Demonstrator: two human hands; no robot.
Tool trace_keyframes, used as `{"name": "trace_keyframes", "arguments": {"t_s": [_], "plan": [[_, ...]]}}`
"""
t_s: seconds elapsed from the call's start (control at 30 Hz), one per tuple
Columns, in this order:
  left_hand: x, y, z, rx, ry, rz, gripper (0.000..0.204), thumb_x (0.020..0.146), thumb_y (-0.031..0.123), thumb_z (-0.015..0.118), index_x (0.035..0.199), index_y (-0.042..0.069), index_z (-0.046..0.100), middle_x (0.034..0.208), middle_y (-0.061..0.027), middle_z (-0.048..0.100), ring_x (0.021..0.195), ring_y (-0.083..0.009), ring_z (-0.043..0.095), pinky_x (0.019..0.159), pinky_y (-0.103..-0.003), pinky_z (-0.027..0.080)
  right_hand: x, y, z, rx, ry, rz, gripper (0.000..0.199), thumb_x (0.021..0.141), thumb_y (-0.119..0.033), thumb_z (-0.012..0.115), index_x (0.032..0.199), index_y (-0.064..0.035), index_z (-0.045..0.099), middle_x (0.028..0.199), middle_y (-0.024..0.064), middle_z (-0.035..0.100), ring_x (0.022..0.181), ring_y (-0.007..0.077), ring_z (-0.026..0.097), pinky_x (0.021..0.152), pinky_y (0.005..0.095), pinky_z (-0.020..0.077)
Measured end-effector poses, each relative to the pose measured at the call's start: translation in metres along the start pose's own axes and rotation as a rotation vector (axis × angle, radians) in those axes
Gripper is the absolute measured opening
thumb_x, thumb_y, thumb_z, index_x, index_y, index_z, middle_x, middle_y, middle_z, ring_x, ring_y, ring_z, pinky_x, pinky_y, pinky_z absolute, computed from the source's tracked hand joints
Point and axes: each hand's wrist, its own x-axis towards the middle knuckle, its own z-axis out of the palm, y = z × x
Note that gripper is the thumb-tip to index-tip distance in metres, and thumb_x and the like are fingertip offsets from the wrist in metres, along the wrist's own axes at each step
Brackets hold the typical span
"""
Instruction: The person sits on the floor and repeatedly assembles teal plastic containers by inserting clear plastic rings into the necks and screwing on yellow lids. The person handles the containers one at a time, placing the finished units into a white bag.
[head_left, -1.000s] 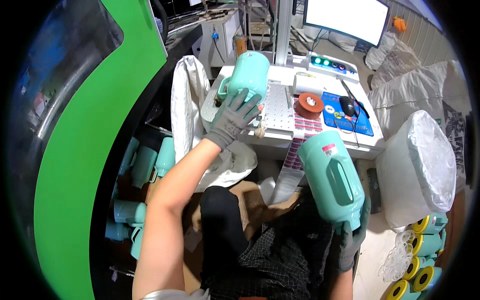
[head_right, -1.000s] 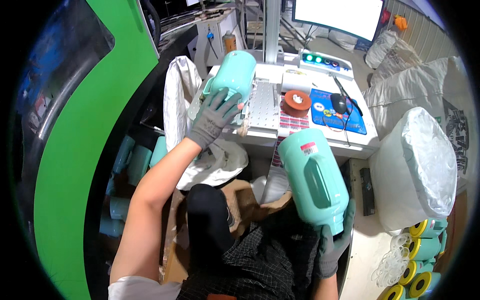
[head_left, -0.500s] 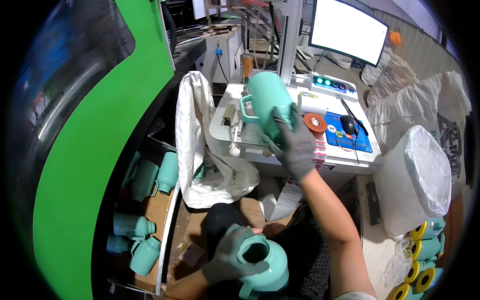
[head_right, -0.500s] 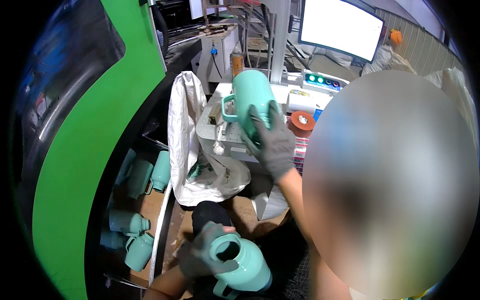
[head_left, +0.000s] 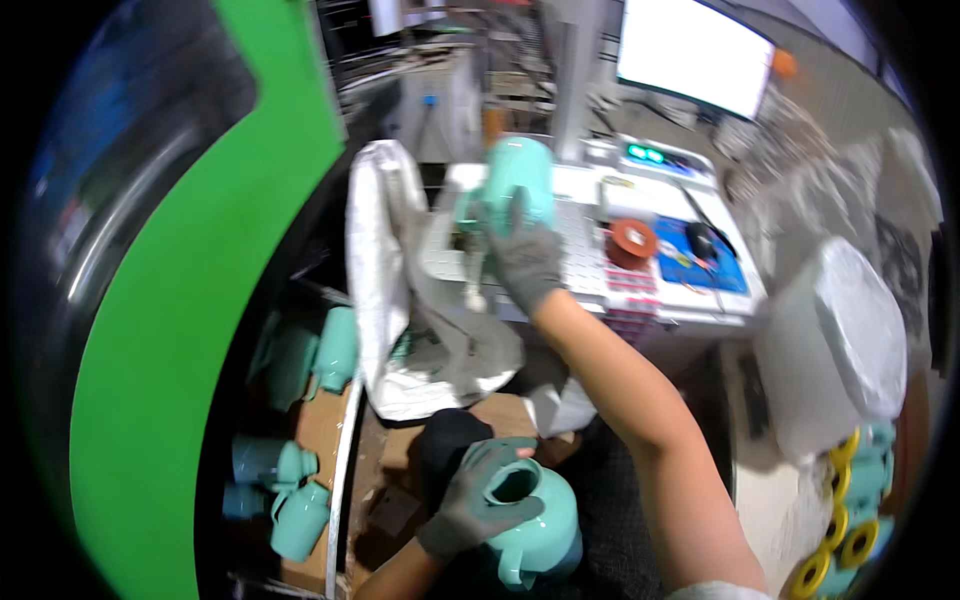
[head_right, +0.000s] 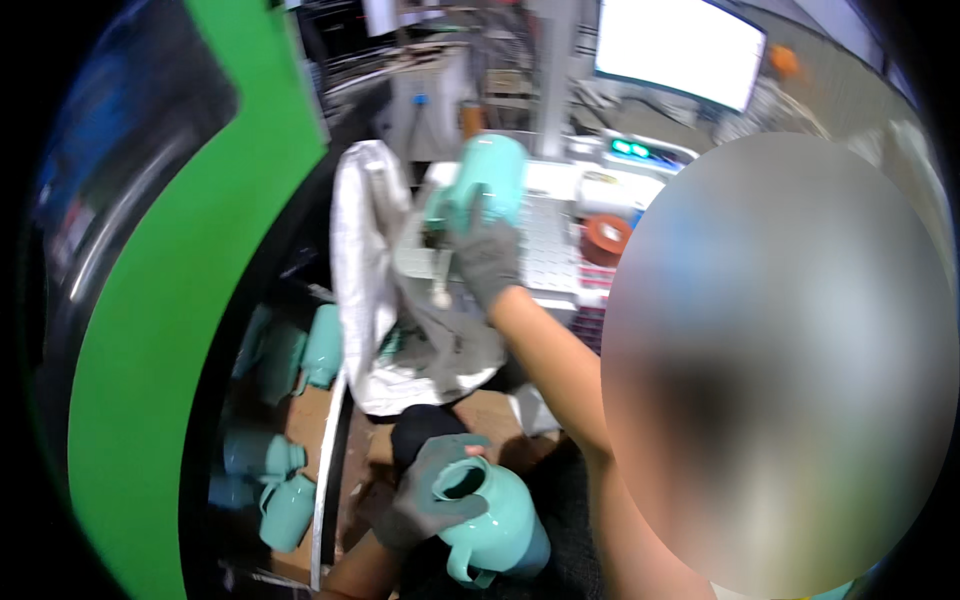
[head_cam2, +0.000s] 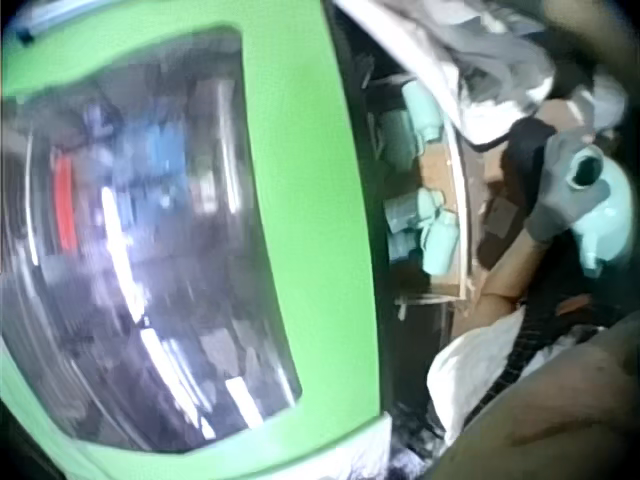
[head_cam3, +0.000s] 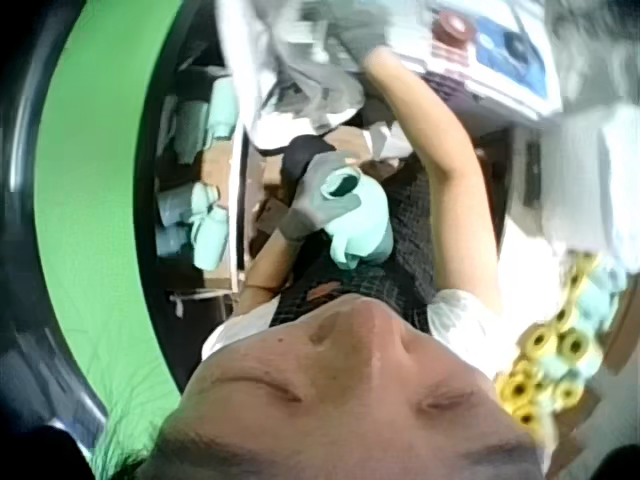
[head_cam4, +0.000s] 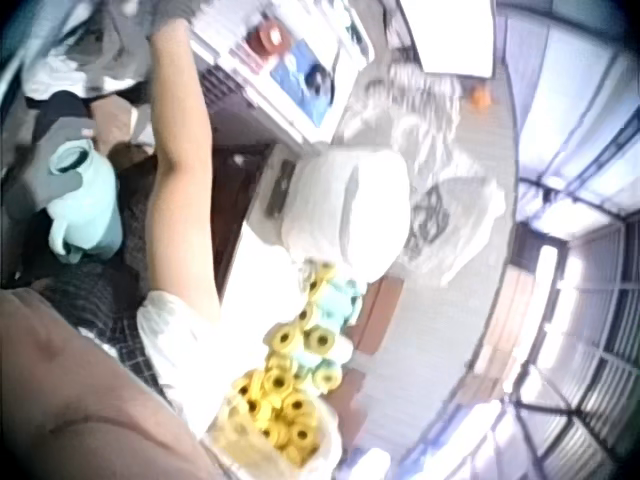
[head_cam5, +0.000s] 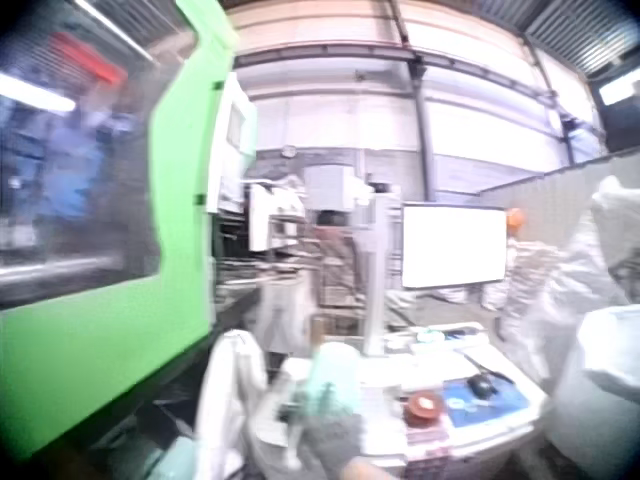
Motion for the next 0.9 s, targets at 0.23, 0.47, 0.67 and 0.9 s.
{"name": "trace_keyframes", "arguments": {"t_s": [0.23,0.47,0.67,0.9], "plan": [[0.003,0.008,-0.014,-0.379,-0.056,-0.326,0.075,0.079,0.023,0.080,0.144,-0.001,0.053,0.128,-0.0126,0.062,0.119,-0.0216,0.062,0.106,-0.038,0.049,-0.077,-0.008,-0.080,0.386,0.251,0.043,0.049,0.091,-0.036,0.067,0.135,-0.0148,0.067,0.139,0.0191,0.062,0.111,0.0340,0.066,0.089,0.0487,0.0491],[0.005,-0.030,-0.061,0.463,-0.439,0.351,0.069,0.090,0.014,0.074,0.150,-0.005,0.047,0.149,-0.0220,0.051,0.138,-0.0335,0.046,0.120,-0.044,0.033,-0.394,0.133,-0.200,0.185,0.030,0.600,0.055,0.088,-0.026,0.078,0.137,-0.0054,0.062,0.132,0.0229,0.063,0.115,0.0401,0.065,0.100,0.0519,0.0527],[0.039,-0.050,-0.030,0.264,-0.416,-0.114,0.067,0.099,0.024,0.073,0.151,-0.006,0.044,0.151,-0.0195,0.049,0.138,-0.0315,0.045,0.119,-0.044,0.034,-0.667,0.220,-0.369,-0.579,0.207,1.279,0.046,0.090,-0.021,0.071,0.132,-0.0037,0.064,0.125,0.0214,0.068,0.117,0.0416,0.063,0.103,0.0483,0.0497],[0.064,-0.043,0.015,0.265,-0.493,-0.127,0.065,0.098,0.019,0.075,0.151,-0.003,0.046,0.147,-0.0126,0.051,0.129,-0.0232,0.051,0.106,-0.036,0.045,-0.831,0.209,-0.518,-1.239,-0.869,1.680,0.045,0.087,-0.017,0.072,0.131,-0.0139,0.065,0.125,0.0128,0.062,0.115,0.0319,0.061,0.093,0.0457,0.0504]]}}
